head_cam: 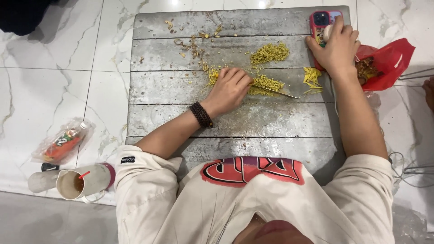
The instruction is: Cutting small yellow bamboo sticks into shorter pieces using a small blade on a wooden surface.
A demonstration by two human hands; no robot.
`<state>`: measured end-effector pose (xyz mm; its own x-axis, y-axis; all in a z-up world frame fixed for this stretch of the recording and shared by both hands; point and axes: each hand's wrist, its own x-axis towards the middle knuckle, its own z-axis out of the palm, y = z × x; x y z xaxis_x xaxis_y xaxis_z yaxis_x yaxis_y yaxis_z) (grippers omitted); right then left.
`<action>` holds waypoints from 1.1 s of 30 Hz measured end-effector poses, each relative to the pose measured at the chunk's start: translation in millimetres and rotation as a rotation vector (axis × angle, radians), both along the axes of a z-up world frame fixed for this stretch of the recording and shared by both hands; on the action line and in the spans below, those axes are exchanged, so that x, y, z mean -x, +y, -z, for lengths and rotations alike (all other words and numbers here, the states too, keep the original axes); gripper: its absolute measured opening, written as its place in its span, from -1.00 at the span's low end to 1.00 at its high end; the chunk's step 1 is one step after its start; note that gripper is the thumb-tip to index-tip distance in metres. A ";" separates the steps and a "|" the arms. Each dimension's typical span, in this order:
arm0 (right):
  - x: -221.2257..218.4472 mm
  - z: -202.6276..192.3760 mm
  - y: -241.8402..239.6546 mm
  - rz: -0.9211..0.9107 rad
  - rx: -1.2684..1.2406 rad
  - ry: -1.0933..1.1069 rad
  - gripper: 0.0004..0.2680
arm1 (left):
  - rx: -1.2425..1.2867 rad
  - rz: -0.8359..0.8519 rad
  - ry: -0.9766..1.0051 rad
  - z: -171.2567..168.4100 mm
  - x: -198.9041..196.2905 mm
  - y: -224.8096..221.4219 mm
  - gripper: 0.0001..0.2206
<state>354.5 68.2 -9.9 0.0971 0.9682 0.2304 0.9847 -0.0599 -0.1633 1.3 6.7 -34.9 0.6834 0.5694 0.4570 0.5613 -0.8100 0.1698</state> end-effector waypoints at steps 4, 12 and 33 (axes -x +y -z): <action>2.8 -2.0 0.9 0.069 0.011 -0.014 -0.33 | -0.007 0.005 -0.004 2.1 0.0 -0.4 -0.83; 2.6 -1.2 -1.6 0.110 -0.036 -0.022 -0.30 | -0.006 -0.011 0.031 1.4 -0.2 1.3 -0.83; 50.8 22.5 -121.3 -0.539 -0.273 0.160 -0.87 | -0.240 0.002 -0.133 -7.9 10.4 12.1 -0.94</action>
<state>303.7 -53.1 -32.3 -0.3349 0.7990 0.4995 0.8272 0.5032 -0.2503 -9.1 18.8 -27.0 0.6096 0.4323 0.6645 0.5449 -0.8373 0.0449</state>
